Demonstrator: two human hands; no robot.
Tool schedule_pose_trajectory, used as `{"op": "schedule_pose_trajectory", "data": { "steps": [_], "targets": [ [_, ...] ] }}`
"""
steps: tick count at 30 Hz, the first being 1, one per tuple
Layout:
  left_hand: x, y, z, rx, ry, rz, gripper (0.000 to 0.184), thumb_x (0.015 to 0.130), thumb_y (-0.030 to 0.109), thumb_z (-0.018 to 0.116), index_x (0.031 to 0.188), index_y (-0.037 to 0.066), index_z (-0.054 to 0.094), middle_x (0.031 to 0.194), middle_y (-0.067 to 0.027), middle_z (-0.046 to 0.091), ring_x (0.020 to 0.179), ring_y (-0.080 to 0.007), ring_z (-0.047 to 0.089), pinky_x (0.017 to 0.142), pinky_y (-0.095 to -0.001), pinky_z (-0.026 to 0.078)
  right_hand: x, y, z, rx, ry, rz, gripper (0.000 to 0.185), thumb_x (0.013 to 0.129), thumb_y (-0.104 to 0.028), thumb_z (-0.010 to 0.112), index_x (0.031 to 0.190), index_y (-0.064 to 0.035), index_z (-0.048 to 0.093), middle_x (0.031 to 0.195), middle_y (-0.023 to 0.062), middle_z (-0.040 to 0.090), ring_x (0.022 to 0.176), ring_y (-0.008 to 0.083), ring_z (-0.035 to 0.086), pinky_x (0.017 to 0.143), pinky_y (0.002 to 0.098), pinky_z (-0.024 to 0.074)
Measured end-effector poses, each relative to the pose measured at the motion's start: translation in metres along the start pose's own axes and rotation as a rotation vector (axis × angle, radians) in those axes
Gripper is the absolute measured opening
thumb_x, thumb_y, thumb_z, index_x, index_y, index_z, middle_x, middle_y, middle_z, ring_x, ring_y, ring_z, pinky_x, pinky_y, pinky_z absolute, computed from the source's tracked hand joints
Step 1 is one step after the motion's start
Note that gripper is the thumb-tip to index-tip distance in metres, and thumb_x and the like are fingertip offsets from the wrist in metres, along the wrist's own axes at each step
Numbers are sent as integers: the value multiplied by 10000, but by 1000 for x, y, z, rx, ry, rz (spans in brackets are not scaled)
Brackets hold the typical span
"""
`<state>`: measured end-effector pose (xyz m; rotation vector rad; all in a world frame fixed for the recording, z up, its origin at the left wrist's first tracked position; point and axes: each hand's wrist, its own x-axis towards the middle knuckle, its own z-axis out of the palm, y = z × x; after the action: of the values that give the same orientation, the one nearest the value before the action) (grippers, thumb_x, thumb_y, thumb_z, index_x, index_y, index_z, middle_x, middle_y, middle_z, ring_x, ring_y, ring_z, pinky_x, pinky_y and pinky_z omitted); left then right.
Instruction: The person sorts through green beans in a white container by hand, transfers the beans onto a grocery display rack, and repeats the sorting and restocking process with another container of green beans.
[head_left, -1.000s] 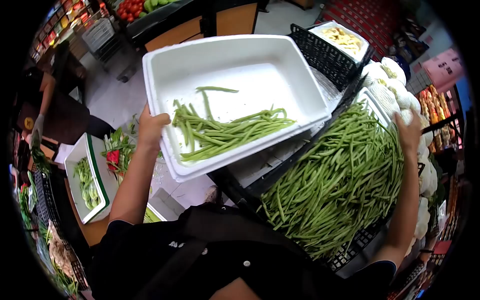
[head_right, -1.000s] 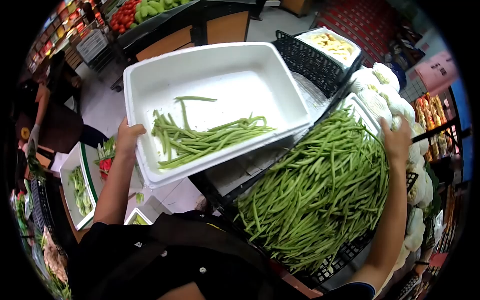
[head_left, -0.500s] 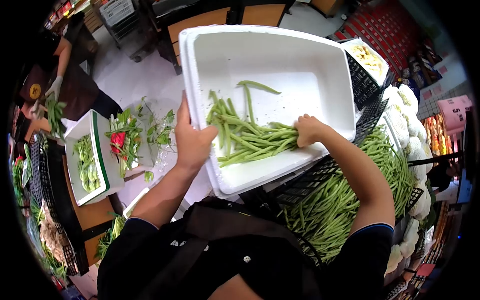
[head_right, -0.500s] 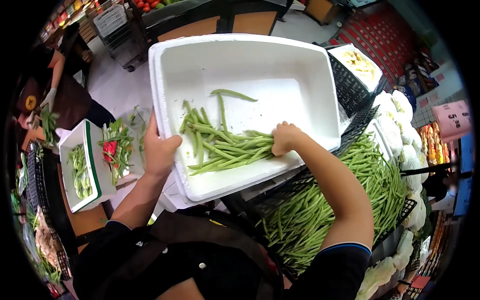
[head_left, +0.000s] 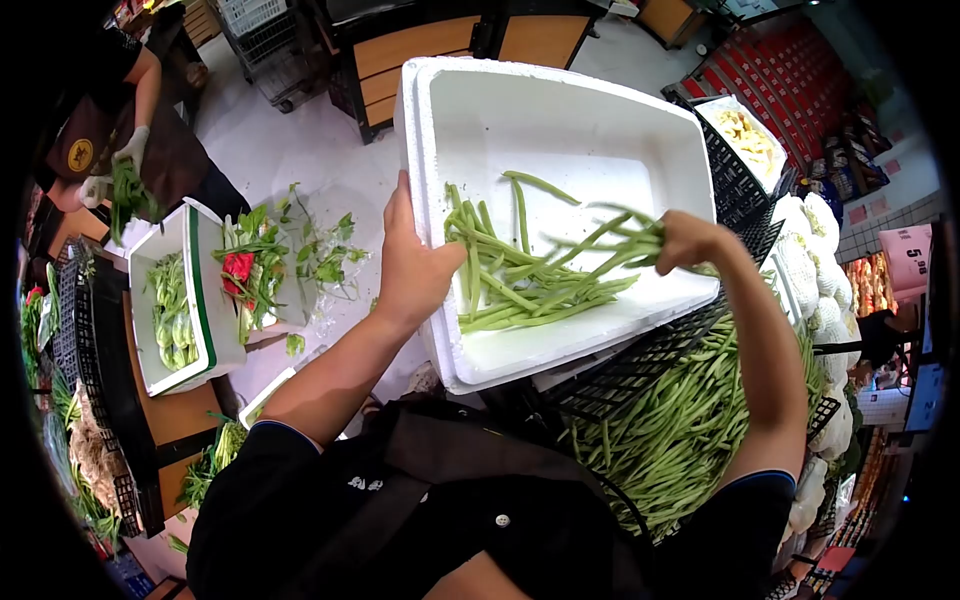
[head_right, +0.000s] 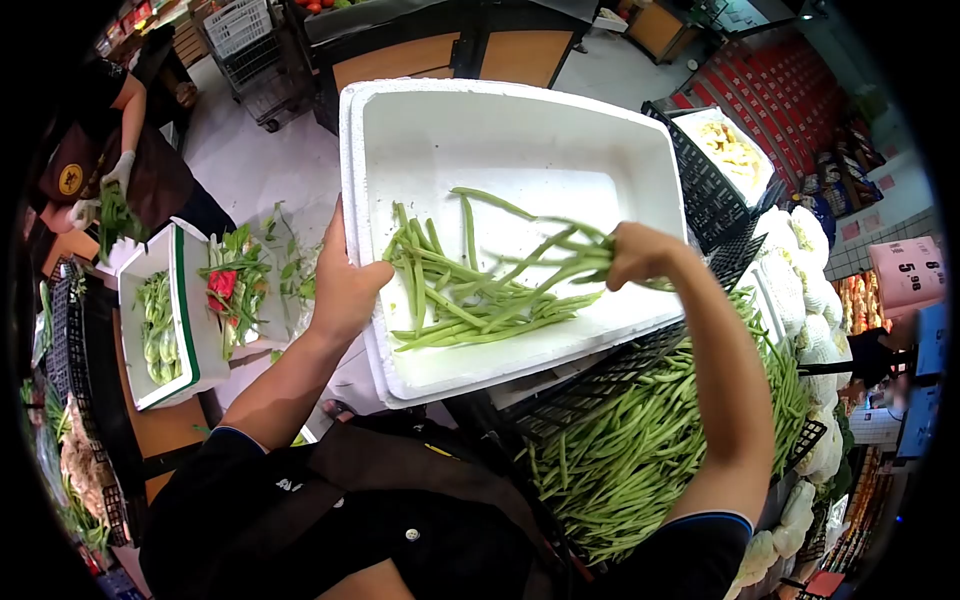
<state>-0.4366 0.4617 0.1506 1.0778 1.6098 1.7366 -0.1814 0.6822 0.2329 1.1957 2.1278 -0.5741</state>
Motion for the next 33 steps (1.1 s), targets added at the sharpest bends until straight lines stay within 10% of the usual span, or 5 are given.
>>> {"op": "schedule_pose_trajectory", "data": {
  "steps": [10,12,16,18,33],
  "targets": [
    [-1,0,3,71,30,21,813,654,-26,545,1384,-19,188,1228,-211,349,1148,-310,410,969,-339,360,74,-81,52,869,270,-197,585,662,-219,750,1115,62,510,989,168,571,899,244,570,825,359,464],
    [1,0,1,49,15,-5,817,651,-25,547,1379,-36,178,1232,-221,338,1149,-318,407,974,-339,358,66,-115,72,735,207,-316,917,595,-260,794,1306,31,294,1229,199,439,1118,328,468,1012,422,368],
    [-1,2,5,86,1,9,834,645,-24,549,1371,-77,142,1284,-236,288,1182,-327,382,995,-339,339,43,-154,109,207,537,-298,1119,517,-445,809,1302,93,222,1134,268,436,1089,363,454,911,470,369],
    [-6,9,9,157,11,29,842,645,-23,551,1369,-88,128,1314,-238,263,1204,-330,364,1005,-340,329,27,-172,120,93,822,-251,1126,499,-444,817,1294,94,228,1101,273,448,1068,357,451,854,464,383],
    [3,9,13,49,15,21,826,632,-30,548,1377,-32,191,1250,-221,339,1141,-312,415,970,-343,359,2,-92,23,824,527,-324,523,527,-49,752,993,41,534,876,145,601,787,205,596,744,315,493]
  ]
}}
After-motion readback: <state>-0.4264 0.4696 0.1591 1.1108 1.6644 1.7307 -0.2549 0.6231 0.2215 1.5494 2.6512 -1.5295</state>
